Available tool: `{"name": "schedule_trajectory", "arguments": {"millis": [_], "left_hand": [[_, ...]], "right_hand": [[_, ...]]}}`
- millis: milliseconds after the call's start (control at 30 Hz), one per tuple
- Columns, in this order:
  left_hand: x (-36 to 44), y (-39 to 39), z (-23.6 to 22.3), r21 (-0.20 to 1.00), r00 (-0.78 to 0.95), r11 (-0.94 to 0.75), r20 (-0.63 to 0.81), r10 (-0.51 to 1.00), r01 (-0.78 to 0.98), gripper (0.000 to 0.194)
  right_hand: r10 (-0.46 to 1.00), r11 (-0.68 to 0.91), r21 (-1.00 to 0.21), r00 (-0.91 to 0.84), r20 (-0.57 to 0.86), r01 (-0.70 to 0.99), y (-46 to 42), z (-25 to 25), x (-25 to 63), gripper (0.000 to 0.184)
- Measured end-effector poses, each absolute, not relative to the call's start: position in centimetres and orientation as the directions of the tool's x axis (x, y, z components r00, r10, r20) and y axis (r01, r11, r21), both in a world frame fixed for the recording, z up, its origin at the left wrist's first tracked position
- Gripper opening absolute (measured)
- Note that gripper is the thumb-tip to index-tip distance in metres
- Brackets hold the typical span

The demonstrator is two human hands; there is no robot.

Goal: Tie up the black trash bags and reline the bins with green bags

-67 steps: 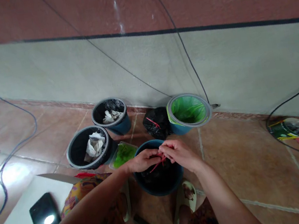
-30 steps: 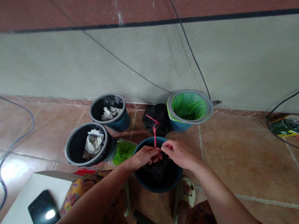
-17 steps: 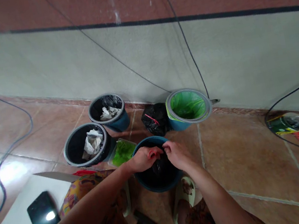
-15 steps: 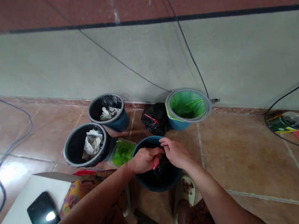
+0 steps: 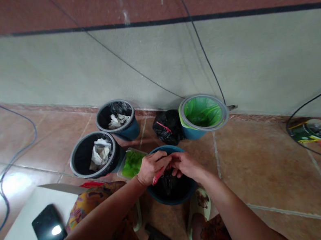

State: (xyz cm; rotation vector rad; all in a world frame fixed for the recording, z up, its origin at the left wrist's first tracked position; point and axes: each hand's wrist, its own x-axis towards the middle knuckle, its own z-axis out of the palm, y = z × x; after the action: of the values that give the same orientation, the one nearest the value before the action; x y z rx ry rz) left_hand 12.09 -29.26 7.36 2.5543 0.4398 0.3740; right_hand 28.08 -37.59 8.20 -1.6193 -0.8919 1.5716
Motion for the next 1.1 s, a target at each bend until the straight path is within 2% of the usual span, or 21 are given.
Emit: {"name": "schedule_trajectory", "arguments": {"millis": [100, 200, 267, 333, 467, 667, 733, 800, 867, 933, 1000, 1100], "left_hand": [[12.1, -29.0, 7.0, 0.512, 0.900, -0.818, 0.177, 0.399, 0.262, 0.039], [12.2, -28.8, 6.7, 0.518, 0.898, -0.798, 0.116, 0.424, 0.309, 0.041], [12.3, -28.7, 6.6, 0.519, 0.898, -0.781, 0.055, 0.436, 0.348, 0.039], [12.4, -28.6, 6.5, 0.510, 0.897, -0.771, -0.004, 0.442, 0.382, 0.038], [12.3, -28.4, 6.3, 0.465, 0.870, -0.751, -0.092, 0.484, 0.468, 0.039], [11.8, -28.1, 6.1, 0.447, 0.791, -0.664, -0.204, 0.576, 0.599, 0.029], [11.7, -27.8, 5.9, 0.439, 0.702, -0.561, -0.296, 0.648, 0.702, 0.023], [11.6, -27.5, 5.8, 0.485, 0.621, -0.423, -0.383, 0.684, 0.766, 0.020], [11.7, -27.3, 5.8, 0.619, 0.596, -0.256, -0.437, 0.673, 0.742, 0.022], [12.0, -27.3, 5.7, 0.782, 0.608, -0.031, -0.459, 0.647, 0.623, 0.023], [12.4, -27.7, 5.5, 0.869, 0.643, 0.213, -0.477, 0.599, 0.446, 0.025], [13.1, -28.5, 5.1, 0.859, 0.700, 0.446, -0.479, 0.529, 0.251, 0.040]], "right_hand": [[0.842, -0.537, -0.840, 0.105, -0.529, 0.081, -37.6, 8.2, 28.4, 0.013], [0.875, -0.484, -0.788, 0.210, -0.436, 0.379, -37.6, 8.2, 28.8, 0.017], [0.916, -0.398, -0.671, 0.239, -0.321, 0.626, -37.6, 8.1, 29.1, 0.017], [0.937, -0.337, -0.532, 0.223, -0.267, 0.777, -37.6, 8.0, 29.4, 0.018], [0.915, -0.337, -0.366, 0.209, -0.346, 0.868, -37.9, 7.5, 30.3, 0.023], [0.854, -0.380, -0.260, 0.229, -0.467, 0.887, -38.8, 6.5, 31.9, 0.021], [0.843, -0.389, -0.230, 0.244, -0.479, 0.892, -39.0, 6.0, 32.2, 0.021], [0.841, -0.390, -0.200, 0.259, -0.476, 0.899, -39.1, 5.6, 32.3, 0.022], [0.842, -0.394, -0.186, 0.271, -0.467, 0.900, -38.9, 5.7, 32.4, 0.021], [0.843, -0.403, -0.207, 0.273, -0.463, 0.891, -38.6, 6.3, 32.3, 0.022], [0.847, -0.418, -0.297, 0.250, -0.470, 0.859, -38.1, 7.3, 31.9, 0.025], [0.866, -0.414, -0.545, 0.130, -0.484, 0.729, -37.6, 8.8, 31.2, 0.034]]}}
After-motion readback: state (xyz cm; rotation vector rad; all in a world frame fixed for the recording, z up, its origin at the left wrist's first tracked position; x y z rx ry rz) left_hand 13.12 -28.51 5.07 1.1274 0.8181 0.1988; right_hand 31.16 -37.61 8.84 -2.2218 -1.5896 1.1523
